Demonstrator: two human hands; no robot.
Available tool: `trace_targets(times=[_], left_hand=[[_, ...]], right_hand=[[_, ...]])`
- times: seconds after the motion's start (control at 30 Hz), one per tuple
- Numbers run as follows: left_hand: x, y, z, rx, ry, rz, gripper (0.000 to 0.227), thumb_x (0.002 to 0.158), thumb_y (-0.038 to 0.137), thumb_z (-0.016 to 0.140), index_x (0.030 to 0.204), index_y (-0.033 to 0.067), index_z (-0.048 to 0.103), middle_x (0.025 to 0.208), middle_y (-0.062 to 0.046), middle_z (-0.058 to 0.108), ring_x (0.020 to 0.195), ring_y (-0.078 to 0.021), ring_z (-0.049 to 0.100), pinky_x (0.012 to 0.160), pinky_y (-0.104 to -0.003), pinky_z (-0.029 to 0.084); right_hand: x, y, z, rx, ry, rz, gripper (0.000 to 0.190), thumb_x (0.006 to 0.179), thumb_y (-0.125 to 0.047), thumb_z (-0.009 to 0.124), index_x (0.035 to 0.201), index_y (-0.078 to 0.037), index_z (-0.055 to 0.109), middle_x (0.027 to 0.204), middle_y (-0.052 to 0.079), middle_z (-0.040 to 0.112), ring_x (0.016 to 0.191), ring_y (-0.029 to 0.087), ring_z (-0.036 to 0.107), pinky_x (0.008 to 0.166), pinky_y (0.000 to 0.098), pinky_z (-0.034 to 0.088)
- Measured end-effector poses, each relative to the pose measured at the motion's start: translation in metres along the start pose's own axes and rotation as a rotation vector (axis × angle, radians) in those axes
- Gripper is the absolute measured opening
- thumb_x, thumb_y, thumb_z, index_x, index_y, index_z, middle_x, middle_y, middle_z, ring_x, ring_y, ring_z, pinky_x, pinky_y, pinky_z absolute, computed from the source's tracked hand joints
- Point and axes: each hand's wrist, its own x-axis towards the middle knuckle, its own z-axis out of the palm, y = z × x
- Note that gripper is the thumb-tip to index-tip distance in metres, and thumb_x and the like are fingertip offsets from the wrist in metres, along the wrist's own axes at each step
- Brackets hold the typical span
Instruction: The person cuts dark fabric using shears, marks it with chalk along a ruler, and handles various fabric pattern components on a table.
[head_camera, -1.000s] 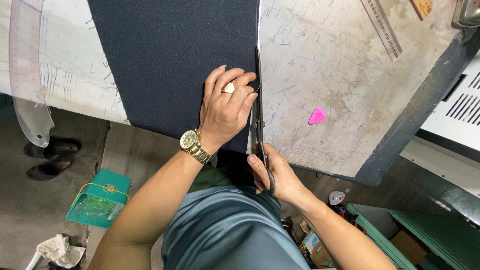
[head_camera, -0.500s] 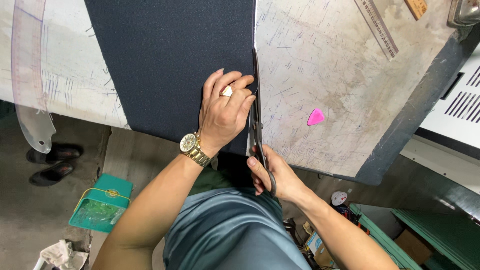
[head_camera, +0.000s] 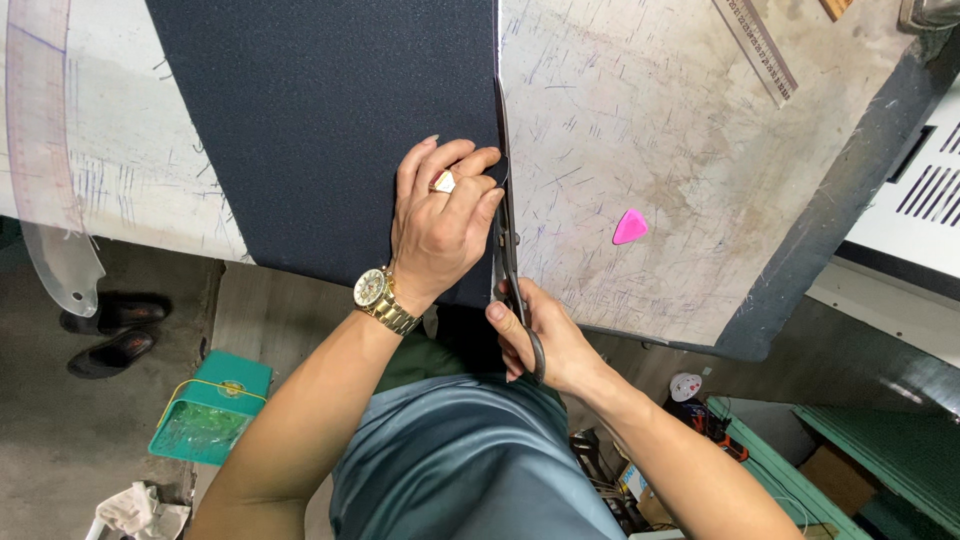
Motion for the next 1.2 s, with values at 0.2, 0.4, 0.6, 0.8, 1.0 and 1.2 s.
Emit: trace_targets(times=[0.2, 0.4, 0.6, 0.8, 1.0, 1.2], left_hand=[[0.0, 0.0, -0.001, -0.001, -0.005, 0.0, 0.011, 0.102, 0.016, 0.067, 0.094, 0.0083, 0.064, 0.12, -0.008, 0.074, 0.116, -0.0314, 0.064, 0.11, -0.053, 0.038], [0.001, 0.0, -0.001, 0.005, -0.002, 0.006, 0.012, 0.103, 0.016, 0.066, 0.094, 0.0086, 0.063, 0.119, -0.008, 0.074, 0.115, -0.0311, 0.064, 0.11, -0.052, 0.038], [0.001, 0.001, -0.003, -0.003, -0.012, -0.011, 0.012, 0.103, 0.017, 0.064, 0.095, 0.0084, 0.063, 0.121, -0.008, 0.073, 0.117, -0.0319, 0.063, 0.11, -0.052, 0.038], [0.004, 0.002, -0.005, -0.02, -0.009, -0.002, 0.012, 0.104, 0.016, 0.063, 0.096, 0.0073, 0.062, 0.128, -0.01, 0.071, 0.122, -0.0337, 0.063, 0.111, -0.052, 0.039], [0.002, 0.001, -0.004, -0.04, -0.006, -0.014, 0.013, 0.104, 0.017, 0.063, 0.095, 0.0076, 0.062, 0.128, -0.01, 0.072, 0.123, -0.0333, 0.063, 0.111, -0.052, 0.039], [0.001, 0.002, -0.004, -0.06, -0.006, -0.029, 0.013, 0.103, 0.017, 0.063, 0.096, 0.0073, 0.063, 0.128, -0.01, 0.072, 0.123, -0.0339, 0.063, 0.111, -0.052, 0.039]], right_hand=[[0.0, -0.002, 0.001, 0.025, -0.007, -0.005, 0.041, 0.104, -0.029, 0.057, 0.117, 0.009, 0.051, 0.049, 0.009, 0.049, 0.036, 0.021, 0.06, 0.036, 0.0325, 0.055], [0.0, -0.002, 0.002, 0.026, -0.011, -0.009, 0.04, 0.104, -0.029, 0.056, 0.115, 0.009, 0.05, 0.049, 0.007, 0.047, 0.035, 0.02, 0.059, 0.035, 0.0303, 0.054], [0.001, 0.003, -0.001, 0.056, -0.041, 0.002, 0.038, 0.105, -0.027, 0.055, 0.114, 0.009, 0.049, 0.048, 0.006, 0.045, 0.034, 0.02, 0.058, 0.034, 0.0311, 0.054], [0.008, 0.015, -0.009, 0.047, -0.076, -0.027, 0.048, 0.099, -0.034, 0.064, 0.118, 0.009, 0.052, 0.051, 0.011, 0.055, 0.04, 0.021, 0.064, 0.038, 0.0334, 0.058], [0.019, 0.013, -0.006, 0.052, -0.033, -0.065, 0.053, 0.097, -0.035, 0.068, 0.121, 0.009, 0.053, 0.051, 0.012, 0.057, 0.039, 0.022, 0.064, 0.039, 0.0324, 0.059], [0.019, 0.002, -0.004, 0.062, -0.01, -0.065, 0.053, 0.097, -0.033, 0.069, 0.123, 0.01, 0.052, 0.049, 0.012, 0.057, 0.038, 0.021, 0.064, 0.039, 0.031, 0.057]])
